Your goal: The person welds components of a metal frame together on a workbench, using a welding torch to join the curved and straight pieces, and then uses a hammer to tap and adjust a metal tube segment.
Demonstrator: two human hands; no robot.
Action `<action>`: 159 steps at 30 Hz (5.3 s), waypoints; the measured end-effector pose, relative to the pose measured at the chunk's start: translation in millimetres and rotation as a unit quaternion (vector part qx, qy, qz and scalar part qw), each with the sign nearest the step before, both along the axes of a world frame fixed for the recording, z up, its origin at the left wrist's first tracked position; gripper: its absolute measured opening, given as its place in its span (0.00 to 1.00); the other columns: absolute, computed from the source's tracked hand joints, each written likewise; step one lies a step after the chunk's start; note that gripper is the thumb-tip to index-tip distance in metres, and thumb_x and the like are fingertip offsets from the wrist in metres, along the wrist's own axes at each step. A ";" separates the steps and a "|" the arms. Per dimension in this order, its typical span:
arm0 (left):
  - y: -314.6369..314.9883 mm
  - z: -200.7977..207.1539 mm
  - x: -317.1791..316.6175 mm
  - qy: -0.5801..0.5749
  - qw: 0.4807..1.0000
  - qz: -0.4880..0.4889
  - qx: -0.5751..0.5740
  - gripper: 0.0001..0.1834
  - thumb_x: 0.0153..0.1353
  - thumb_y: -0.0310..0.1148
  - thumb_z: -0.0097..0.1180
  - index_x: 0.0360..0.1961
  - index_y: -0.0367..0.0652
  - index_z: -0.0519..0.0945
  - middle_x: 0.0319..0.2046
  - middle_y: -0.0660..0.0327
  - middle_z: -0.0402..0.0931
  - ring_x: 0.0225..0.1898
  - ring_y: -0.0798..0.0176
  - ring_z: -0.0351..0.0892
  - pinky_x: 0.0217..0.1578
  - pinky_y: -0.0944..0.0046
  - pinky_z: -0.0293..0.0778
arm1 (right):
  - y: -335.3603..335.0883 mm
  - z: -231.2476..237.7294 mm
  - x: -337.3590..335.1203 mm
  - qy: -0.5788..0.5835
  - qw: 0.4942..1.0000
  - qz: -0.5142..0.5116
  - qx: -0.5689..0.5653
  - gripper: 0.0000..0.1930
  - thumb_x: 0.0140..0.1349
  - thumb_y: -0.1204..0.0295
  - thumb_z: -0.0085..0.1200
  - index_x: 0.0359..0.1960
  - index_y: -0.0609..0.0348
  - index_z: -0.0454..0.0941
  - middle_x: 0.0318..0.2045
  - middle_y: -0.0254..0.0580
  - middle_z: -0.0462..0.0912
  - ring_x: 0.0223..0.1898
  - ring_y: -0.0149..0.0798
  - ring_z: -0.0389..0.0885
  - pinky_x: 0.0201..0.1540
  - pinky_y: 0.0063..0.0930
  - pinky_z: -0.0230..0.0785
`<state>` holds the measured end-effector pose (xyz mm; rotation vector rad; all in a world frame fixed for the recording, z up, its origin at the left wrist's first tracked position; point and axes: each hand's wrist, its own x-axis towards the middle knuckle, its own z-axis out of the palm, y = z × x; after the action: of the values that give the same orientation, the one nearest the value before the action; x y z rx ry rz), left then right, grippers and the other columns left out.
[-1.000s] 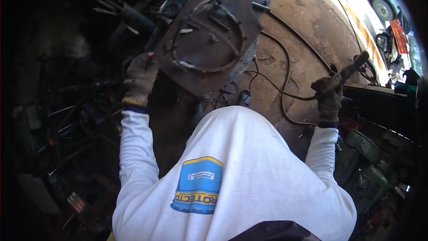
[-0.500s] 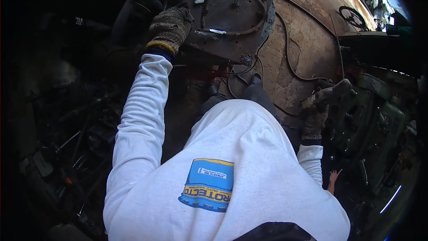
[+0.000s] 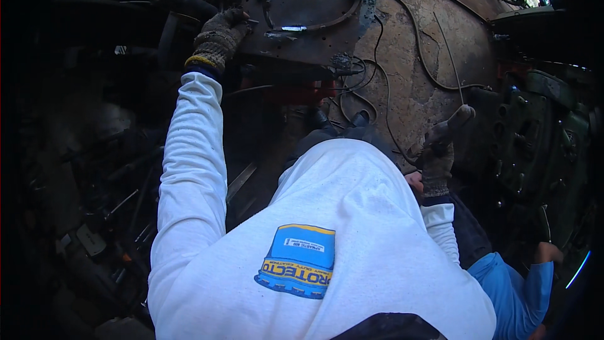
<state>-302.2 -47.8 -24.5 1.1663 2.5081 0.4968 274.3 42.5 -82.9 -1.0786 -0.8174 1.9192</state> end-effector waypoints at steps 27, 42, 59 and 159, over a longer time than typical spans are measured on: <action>-5.2 -3.6 47.6 0.114 0.972 -0.165 0.119 0.11 0.63 0.40 0.62 0.43 0.49 0.82 0.39 0.53 0.84 0.43 0.47 0.84 0.44 0.52 0.80 | -118.4 32.0 -47.5 -0.263 0.942 0.138 0.159 0.29 0.57 0.76 0.65 0.61 0.61 0.72 0.54 0.42 0.80 0.53 0.40 0.81 0.55 0.33 0.76; -9.1 -8.7 47.4 0.121 0.962 -0.191 0.156 0.10 0.63 0.40 0.63 0.43 0.51 0.82 0.42 0.52 0.83 0.45 0.45 0.84 0.46 0.52 0.81 | -105.0 14.7 -77.7 0.001 0.974 0.136 -0.182 0.39 0.46 0.79 0.74 0.63 0.57 0.72 0.59 0.47 0.78 0.57 0.44 0.80 0.60 0.40 0.76; -9.9 -9.7 50.0 0.137 0.966 -0.175 0.132 0.11 0.63 0.40 0.63 0.44 0.50 0.84 0.42 0.52 0.84 0.46 0.48 0.84 0.48 0.53 0.81 | -99.9 5.1 -73.3 -0.148 0.945 0.283 0.072 0.29 0.65 0.77 0.57 0.67 0.61 0.63 0.61 0.42 0.76 0.57 0.36 0.78 0.56 0.35 0.77; -6.5 -8.5 51.1 0.146 0.964 -0.172 0.141 0.12 0.62 0.42 0.64 0.41 0.47 0.85 0.38 0.51 0.83 0.42 0.47 0.84 0.43 0.52 0.80 | -63.6 61.3 -133.0 -0.233 0.903 0.335 0.134 0.35 0.50 0.80 0.65 0.64 0.60 0.72 0.55 0.48 0.81 0.54 0.42 0.82 0.57 0.34 0.75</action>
<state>-251.1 -54.3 -33.0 1.8662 2.4385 0.6398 141.3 -21.1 -21.6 -1.1932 -1.8659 2.0016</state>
